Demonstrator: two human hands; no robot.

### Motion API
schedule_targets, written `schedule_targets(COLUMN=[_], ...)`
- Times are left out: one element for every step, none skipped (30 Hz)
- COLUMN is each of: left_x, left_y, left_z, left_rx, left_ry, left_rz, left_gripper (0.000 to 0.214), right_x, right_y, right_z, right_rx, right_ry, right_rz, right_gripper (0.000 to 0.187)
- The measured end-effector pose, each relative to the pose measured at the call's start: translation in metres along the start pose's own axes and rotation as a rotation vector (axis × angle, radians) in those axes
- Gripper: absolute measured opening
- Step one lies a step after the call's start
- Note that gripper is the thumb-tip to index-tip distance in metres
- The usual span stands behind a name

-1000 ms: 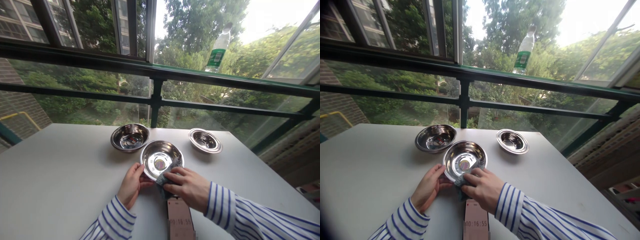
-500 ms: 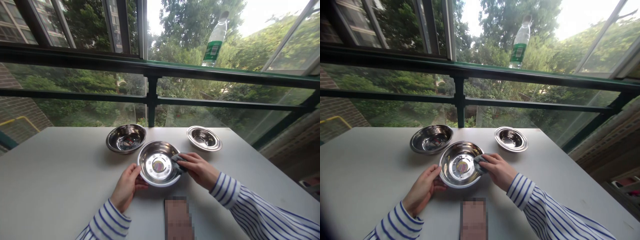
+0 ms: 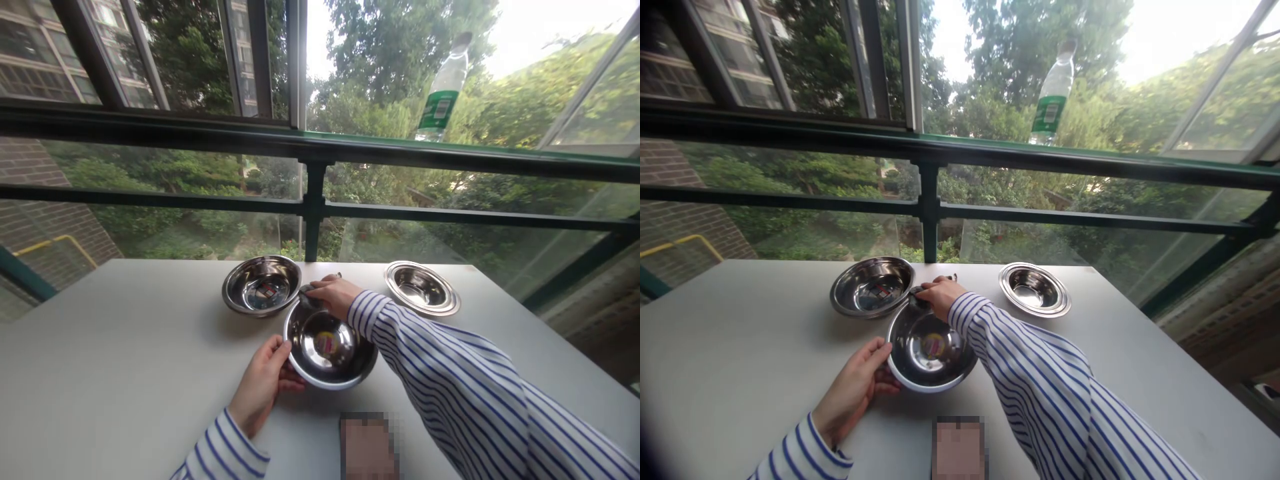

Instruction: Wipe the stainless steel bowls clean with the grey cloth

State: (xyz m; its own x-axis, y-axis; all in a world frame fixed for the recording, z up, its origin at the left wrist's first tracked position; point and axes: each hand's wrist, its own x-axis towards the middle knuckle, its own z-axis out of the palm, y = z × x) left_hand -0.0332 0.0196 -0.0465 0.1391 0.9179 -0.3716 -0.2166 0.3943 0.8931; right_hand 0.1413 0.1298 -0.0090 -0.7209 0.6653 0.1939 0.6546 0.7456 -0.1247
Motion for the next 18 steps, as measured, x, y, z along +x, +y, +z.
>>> schedule_targets(left_x=[0.0, 0.0, 0.0, 0.0, 0.001, 0.001, 0.002, 0.003, 0.004, 0.004, 0.005, 0.005, 0.005, 0.004, 0.004, 0.004, 0.005, 0.005], left_y=[0.0, -0.001, -0.001, -0.001, -0.002, -0.002, -0.001, -0.001, -0.001, 0.0, 0.0, 0.001, 0.002, 0.004, 0.005, 0.006, 0.007, 0.008], left_z=[0.0, 0.0, 0.0, 0.0, 0.0, 0.0, 0.0, 0.0, 0.0, 0.0, 0.0, 0.0, 0.0, 0.0, 0.0, 0.0, 0.001, 0.001], left_rx=[-0.002, -0.007, -0.014, -0.021, -0.027, -0.031, -0.035, -0.04, -0.046, -0.053, -0.06, -0.065, -0.068, -0.071, -0.074, -0.077, -0.08, -0.083], left_ry=[0.004, 0.009, 0.014, 0.018, 0.02, 0.02, 0.018, 0.015, 0.013, 0.015, 0.023, 0.034, 0.047, 0.062, 0.073, 0.082, 0.088, 0.094], left_rz=[0.0, 0.001, 0.001, 0.001, 0.001, 0.002, 0.004, 0.005, 0.006, 0.008, 0.011, 0.014, 0.017, 0.019, 0.02, 0.021, 0.02, 0.021], left_gripper=[0.026, 0.026, 0.026, 0.025, 0.025, 0.024, 0.023, 0.022, 0.022, 0.021, 0.02, 0.019, 0.017, 0.016, 0.014, 0.014, 0.013, 0.013], right_x=[0.003, 0.004, 0.003, -0.001, -0.006, -0.013, -0.021, -0.03, -0.04, -0.051, -0.062, -0.074, -0.085, -0.097, -0.109, -0.12, -0.131, -0.142], right_y=[-0.007, -0.013, -0.019, -0.024, -0.028, -0.03, -0.031, -0.031, -0.03, -0.028, -0.026, -0.024, -0.023, -0.022, -0.021, -0.022, -0.023, -0.025], right_z=[0.0, -0.001, -0.003, -0.007, -0.012, -0.019, -0.026, -0.034, -0.042, -0.048, -0.054, -0.057, -0.059, -0.058, -0.056, -0.052, -0.048, -0.042], right_rx=[0.013, 0.029, 0.046, 0.062, 0.077, 0.089, 0.095, 0.098, 0.103, 0.105, 0.109, 0.132, 0.141, 0.132, 0.118, 0.1, 0.076, 0.045], right_ry=[-0.009, -0.017, -0.021, -0.015, 0.003, 0.032, 0.078, 0.124, 0.162, 0.2, 0.25, 0.323, 0.392, 0.402, 0.409, 0.419, 0.427, 0.432], right_rz=[-0.038, -0.077, -0.11, -0.132, -0.139, -0.131, -0.102, -0.071, -0.047, -0.022, 0.006, 0.04, 0.089, 0.109, 0.138, 0.169, 0.201, 0.221], right_gripper=[0.036, 0.037, 0.038, 0.04, 0.041, 0.041, 0.04, 0.039, 0.038, 0.038, 0.038, 0.036, 0.036, 0.035, 0.035, 0.035, 0.034, 0.034])
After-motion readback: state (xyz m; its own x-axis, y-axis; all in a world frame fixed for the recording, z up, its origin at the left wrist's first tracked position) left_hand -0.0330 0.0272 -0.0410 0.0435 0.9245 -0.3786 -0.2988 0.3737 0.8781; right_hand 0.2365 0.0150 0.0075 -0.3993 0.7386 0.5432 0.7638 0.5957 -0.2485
